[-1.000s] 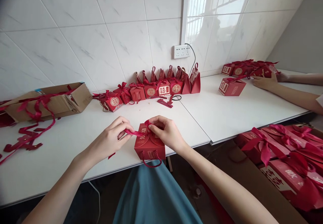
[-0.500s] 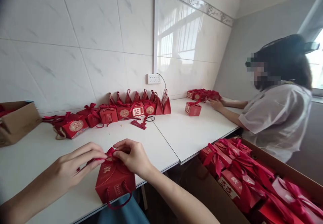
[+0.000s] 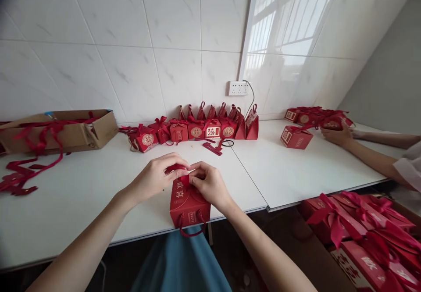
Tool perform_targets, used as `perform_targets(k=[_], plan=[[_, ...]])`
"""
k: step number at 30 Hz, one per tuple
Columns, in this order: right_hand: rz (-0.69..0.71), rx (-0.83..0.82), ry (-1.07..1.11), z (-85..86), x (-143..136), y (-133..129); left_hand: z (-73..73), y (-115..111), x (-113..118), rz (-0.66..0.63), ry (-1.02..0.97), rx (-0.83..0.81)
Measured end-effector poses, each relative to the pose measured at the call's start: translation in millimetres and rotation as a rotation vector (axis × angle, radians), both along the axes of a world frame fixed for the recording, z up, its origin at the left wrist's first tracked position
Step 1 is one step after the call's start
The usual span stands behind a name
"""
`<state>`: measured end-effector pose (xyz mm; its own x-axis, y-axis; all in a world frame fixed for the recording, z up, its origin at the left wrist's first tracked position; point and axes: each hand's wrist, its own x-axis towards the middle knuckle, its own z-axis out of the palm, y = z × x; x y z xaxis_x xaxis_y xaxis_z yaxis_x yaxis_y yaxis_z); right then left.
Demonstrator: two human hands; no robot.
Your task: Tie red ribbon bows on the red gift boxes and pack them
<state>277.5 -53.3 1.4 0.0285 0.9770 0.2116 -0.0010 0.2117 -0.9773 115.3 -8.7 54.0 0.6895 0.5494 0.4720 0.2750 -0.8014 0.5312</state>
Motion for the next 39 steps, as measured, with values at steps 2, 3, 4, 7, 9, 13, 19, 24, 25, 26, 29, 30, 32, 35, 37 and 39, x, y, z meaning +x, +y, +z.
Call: perform_targets(k=[2,3,4,7,9,13,19,24,25,26,29,30,32,35,37,39], plan=[[0.016,-0.003,0.023,-0.2,0,-1,-1.3,5,3,0.04,-0.037,-0.097],[0.023,-0.003,0.037,-0.4,0,-2,-2.5,8,4,0.061,-0.053,-0.136],[0.027,-0.005,0.049,-0.6,0,-3,-4.3,12,6,0.074,-0.069,-0.166],[0.023,-0.023,0.072,-1.3,0,-5,-13.8,21,10,0.053,-0.11,-0.239],[0.022,-0.031,0.087,-1.7,0,-5,-22.7,26,11,0.031,-0.124,-0.311],[0.01,-0.027,0.125,-3.5,1,-6,-38.9,28,10,0.038,-0.088,-0.377],[-0.031,0.008,0.103,-7.2,1,-5,-46.8,11,2,0.136,-0.06,-0.162],[-0.065,0.015,0.033,-11.3,-1,-9,-46.2,-9,1,0.159,-0.072,-0.137],[-0.068,0.019,0.016,-12.1,0,-9,-46.2,-11,1,0.162,-0.072,-0.153],[-0.068,0.027,-0.002,-12.6,1,-9,-46.3,-12,1,0.162,-0.072,-0.178],[-0.009,0.052,-0.07,-11.3,6,-8,-46.7,-14,0,0.153,-0.096,-0.252],[0.018,0.061,-0.09,-10.1,6,-8,-47.0,-14,-1,0.151,-0.107,-0.266],[0.054,0.081,-0.113,-7.6,6,-7,-47.8,-14,-1,0.153,-0.129,-0.279],[0.021,0.12,-0.125,-5.5,3,-5,-48.5,-10,-2,0.127,-0.151,-0.324],[-0.041,0.157,-0.192,-4.8,0,-4,-47.9,-8,-3,0.056,-0.157,-0.382],[-0.098,0.19,-0.309,-3.0,-3,-7,-47.0,-6,-3,-0.043,-0.15,-0.417]])
